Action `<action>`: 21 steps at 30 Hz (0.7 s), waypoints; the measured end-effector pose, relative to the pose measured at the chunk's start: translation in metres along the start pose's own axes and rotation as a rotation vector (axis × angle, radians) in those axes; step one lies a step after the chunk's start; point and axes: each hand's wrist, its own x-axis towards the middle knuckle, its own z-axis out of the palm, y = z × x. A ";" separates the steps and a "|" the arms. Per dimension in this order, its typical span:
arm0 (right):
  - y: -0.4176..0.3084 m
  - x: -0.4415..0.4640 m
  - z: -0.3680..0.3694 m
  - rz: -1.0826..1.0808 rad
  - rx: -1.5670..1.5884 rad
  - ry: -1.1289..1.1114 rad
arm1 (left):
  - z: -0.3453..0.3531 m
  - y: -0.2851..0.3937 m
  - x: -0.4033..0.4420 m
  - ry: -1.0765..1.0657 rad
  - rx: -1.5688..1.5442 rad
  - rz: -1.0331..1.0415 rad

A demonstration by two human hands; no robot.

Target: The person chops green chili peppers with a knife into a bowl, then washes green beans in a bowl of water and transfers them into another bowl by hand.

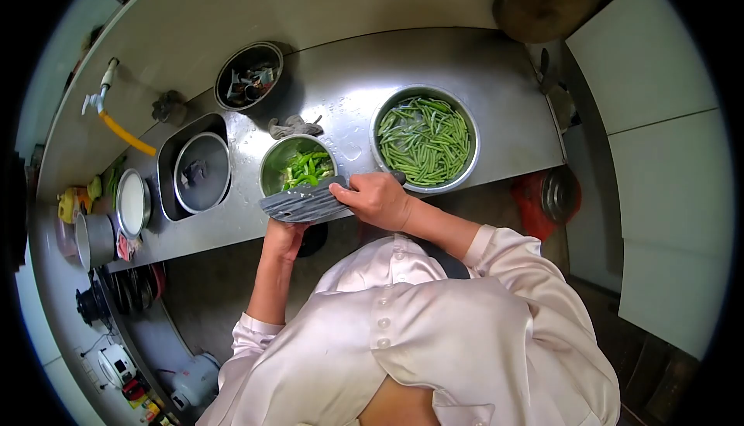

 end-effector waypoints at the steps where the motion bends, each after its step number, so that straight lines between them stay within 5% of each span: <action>1: 0.001 0.001 0.004 0.007 0.015 -0.009 | -0.011 0.000 0.000 -0.016 0.071 -0.024; 4: 0.003 0.003 0.011 0.041 0.057 -0.038 | -0.028 0.007 -0.004 -0.003 0.241 -0.122; 11: 0.021 0.004 0.023 0.191 0.158 -0.160 | -0.050 0.015 -0.013 -0.005 0.511 0.033; 15: 0.014 0.012 0.029 0.310 0.271 -0.022 | -0.058 0.018 -0.008 0.092 0.543 -0.026; 21: -0.014 0.024 0.020 0.300 0.323 -0.038 | -0.039 0.009 0.001 0.172 0.047 -0.073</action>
